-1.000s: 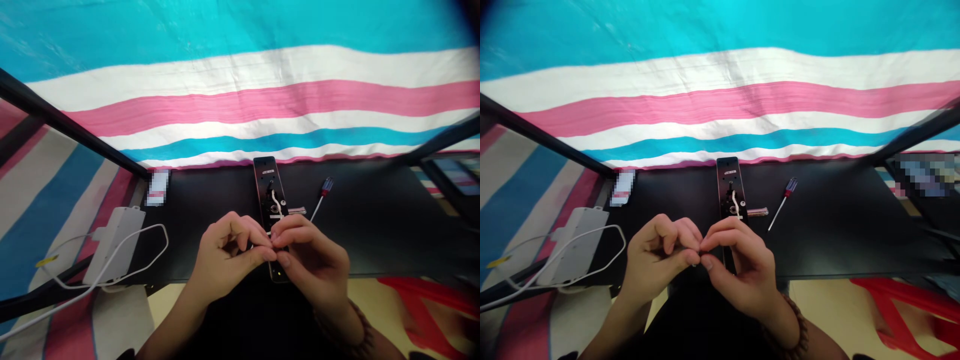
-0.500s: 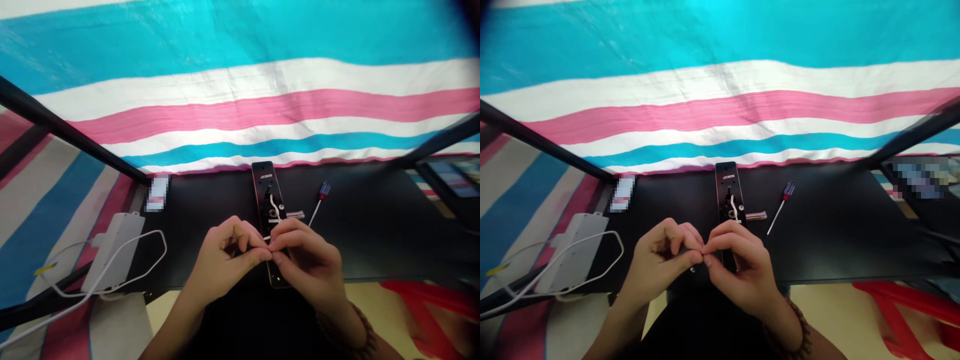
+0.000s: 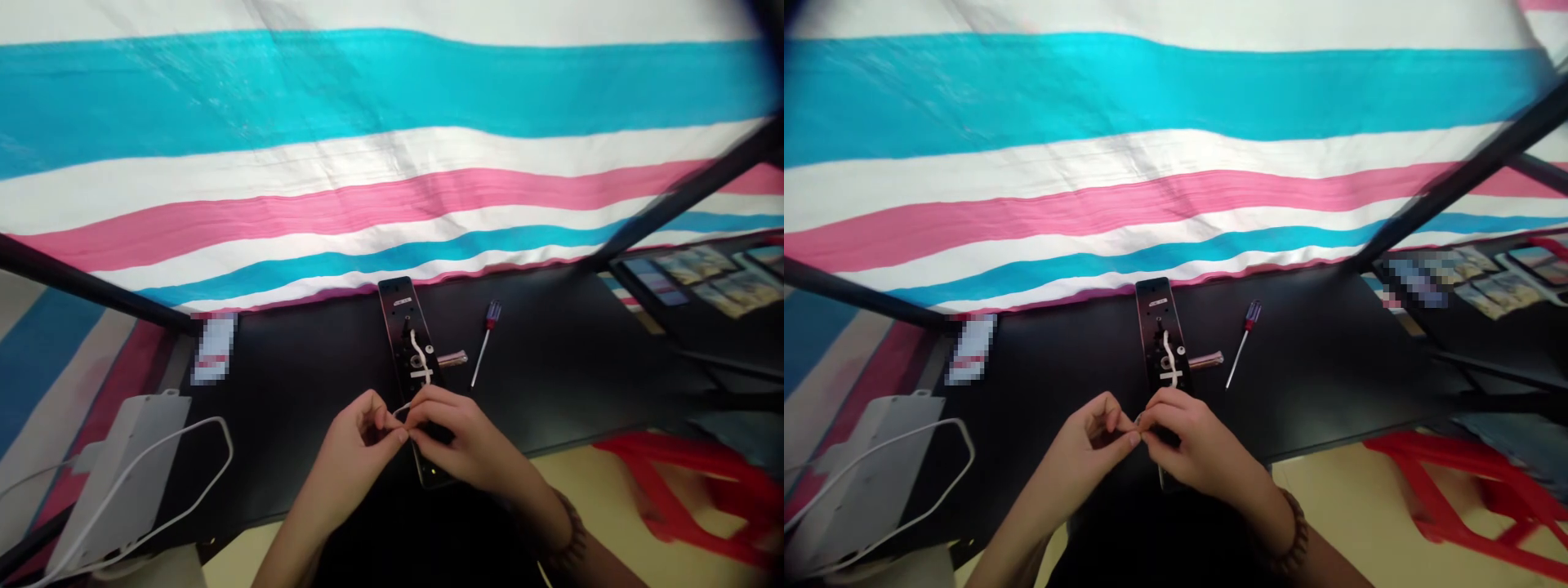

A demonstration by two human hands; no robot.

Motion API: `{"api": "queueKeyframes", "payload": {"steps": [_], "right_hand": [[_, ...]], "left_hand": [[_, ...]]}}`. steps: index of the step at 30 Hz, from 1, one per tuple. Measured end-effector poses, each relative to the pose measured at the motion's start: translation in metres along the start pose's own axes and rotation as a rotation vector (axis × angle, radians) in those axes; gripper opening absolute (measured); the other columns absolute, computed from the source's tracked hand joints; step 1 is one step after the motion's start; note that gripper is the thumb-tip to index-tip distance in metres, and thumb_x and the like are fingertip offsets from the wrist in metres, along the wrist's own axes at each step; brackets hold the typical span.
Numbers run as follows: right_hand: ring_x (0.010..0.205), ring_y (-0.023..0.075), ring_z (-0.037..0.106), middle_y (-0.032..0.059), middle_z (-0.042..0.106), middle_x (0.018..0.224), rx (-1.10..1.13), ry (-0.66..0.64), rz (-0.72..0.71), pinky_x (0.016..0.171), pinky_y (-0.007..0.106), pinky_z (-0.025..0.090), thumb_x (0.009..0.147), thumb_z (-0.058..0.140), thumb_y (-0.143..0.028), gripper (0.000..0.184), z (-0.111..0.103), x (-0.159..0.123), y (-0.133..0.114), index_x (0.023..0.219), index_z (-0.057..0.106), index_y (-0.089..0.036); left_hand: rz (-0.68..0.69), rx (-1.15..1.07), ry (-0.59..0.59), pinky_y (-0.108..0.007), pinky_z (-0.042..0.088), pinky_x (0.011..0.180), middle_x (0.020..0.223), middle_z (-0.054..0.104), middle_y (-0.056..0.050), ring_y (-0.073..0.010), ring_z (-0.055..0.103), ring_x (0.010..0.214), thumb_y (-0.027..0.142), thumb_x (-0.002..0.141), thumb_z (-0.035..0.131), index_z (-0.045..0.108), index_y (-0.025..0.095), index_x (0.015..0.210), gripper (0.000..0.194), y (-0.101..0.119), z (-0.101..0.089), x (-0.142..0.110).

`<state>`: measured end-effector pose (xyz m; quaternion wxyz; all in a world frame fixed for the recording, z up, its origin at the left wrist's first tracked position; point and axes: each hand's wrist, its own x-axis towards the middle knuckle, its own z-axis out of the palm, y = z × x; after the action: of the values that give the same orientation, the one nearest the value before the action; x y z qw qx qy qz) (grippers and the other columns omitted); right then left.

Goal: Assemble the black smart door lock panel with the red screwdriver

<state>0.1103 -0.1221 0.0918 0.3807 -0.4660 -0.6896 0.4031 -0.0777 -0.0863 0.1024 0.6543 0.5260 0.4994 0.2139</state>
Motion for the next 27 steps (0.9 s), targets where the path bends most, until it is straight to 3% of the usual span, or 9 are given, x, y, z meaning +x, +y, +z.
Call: {"api": "queueKeyframes", "payload": {"steps": [8,17,19,21,25,27], "right_hand": [[0.091,0.0150,0.061,0.0057,0.063,0.097,-0.055,-0.120,0.055,0.085,0.030,0.053,0.094,0.052,-0.010,0.017,-0.007,-0.005,0.005,0.093,0.066,-0.018],[0.086,0.0148,0.063,0.0062,0.066,0.095,-0.023,0.026,0.022,0.080,0.028,0.053,0.094,0.055,-0.015,0.015,-0.004,-0.002,0.018,0.092,0.069,-0.017],[0.086,0.0157,0.064,0.0061,0.067,0.094,-0.042,0.111,0.019,0.080,0.029,0.053,0.095,0.055,-0.019,0.016,-0.016,0.001,0.033,0.092,0.070,-0.018],[0.087,0.0175,0.065,0.0061,0.069,0.093,-0.121,0.302,0.046,0.081,0.032,0.052,0.096,0.055,-0.022,0.016,-0.037,0.006,0.059,0.094,0.070,-0.020],[0.083,0.0212,0.063,0.0078,0.069,0.093,-0.374,0.778,0.200,0.079,0.035,0.051,0.093,0.054,-0.035,0.022,-0.094,0.017,0.139,0.098,0.070,-0.019],[0.079,0.0221,0.062,0.0107,0.066,0.093,-0.475,0.851,0.336,0.081,0.039,0.052,0.092,0.052,-0.039,0.030,-0.115,0.021,0.179,0.103,0.069,-0.016]], "left_hand": [[0.049,0.215,0.086,-0.025,0.042,0.064,0.069,0.053,0.004,-0.0141,0.055,0.069,0.025,0.080,0.064,0.042,0.022,0.073,0.023,-0.020,0.013,0.000],[0.135,0.329,0.161,-0.028,0.047,0.070,0.075,0.066,0.000,-0.0168,0.063,0.073,0.029,0.084,0.061,0.037,0.023,0.070,0.028,-0.019,0.022,0.009],[0.171,0.334,0.183,-0.028,0.048,0.071,0.077,0.069,0.000,-0.0169,0.065,0.075,0.028,0.084,0.061,0.038,0.022,0.070,0.028,-0.023,0.022,0.014],[0.224,0.331,0.220,-0.028,0.050,0.072,0.079,0.071,-0.001,-0.0168,0.067,0.075,0.028,0.083,0.063,0.042,0.022,0.070,0.025,-0.025,0.017,0.023],[0.365,0.363,0.329,-0.027,0.052,0.075,0.085,0.073,-0.002,-0.0168,0.069,0.078,0.030,0.083,0.065,0.058,0.021,0.079,0.011,-0.016,-0.002,0.049],[0.433,0.407,0.382,-0.027,0.053,0.075,0.086,0.074,-0.002,-0.0167,0.070,0.078,0.029,0.083,0.065,0.065,0.021,0.086,0.009,-0.003,-0.012,0.068]]}}
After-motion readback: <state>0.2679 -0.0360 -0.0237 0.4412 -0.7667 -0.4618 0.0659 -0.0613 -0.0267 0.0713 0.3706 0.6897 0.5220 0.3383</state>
